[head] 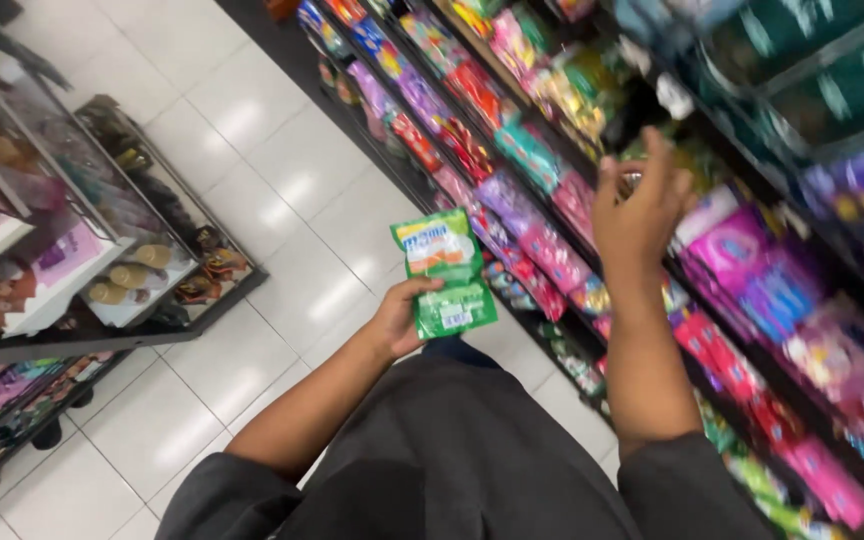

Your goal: Stock soap packets and small detergent bags onto grocery shelves.

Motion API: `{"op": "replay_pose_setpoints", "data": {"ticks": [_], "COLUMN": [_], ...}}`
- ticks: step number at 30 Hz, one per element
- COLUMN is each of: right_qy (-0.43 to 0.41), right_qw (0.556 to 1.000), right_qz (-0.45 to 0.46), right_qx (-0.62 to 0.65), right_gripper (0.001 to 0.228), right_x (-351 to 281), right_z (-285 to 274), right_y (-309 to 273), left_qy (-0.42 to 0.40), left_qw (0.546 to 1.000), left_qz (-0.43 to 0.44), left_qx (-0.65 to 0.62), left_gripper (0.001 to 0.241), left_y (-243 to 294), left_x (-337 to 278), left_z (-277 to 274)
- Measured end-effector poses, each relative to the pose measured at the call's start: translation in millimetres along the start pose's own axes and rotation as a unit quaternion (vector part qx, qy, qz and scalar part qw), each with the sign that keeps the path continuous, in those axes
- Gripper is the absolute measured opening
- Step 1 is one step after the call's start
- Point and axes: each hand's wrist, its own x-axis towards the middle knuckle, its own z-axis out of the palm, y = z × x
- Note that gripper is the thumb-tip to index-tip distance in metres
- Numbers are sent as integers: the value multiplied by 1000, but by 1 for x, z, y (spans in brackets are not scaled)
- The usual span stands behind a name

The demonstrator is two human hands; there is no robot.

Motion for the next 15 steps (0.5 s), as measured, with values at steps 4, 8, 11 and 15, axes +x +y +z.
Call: {"op": "replay_pose_setpoints", "data": {"ticks": [4, 8, 11, 15], "right_qy": [-76, -115, -89, -104], "right_qw": [977, 953, 948, 930], "right_qz": [108, 157, 152, 258], "right_qx": [-169, -231, -265, -239], "right_gripper": [57, 60, 53, 43], "right_x": [43, 68, 66, 42], "right_z": [43, 58, 63, 62], "right_y": [53, 51, 56, 94], "left_qy": [21, 60, 35, 3], "left_qw": [1000, 998, 999, 999], "left_qz": [-17, -17, -21, -38], "left_qx": [5, -23, -18, 10], "left_gripper": [62, 57, 60, 64], "left_y": [31, 52, 71, 106], "left_x": [22, 38, 46, 47], "left_z": [-6, -21, -31, -35]}}
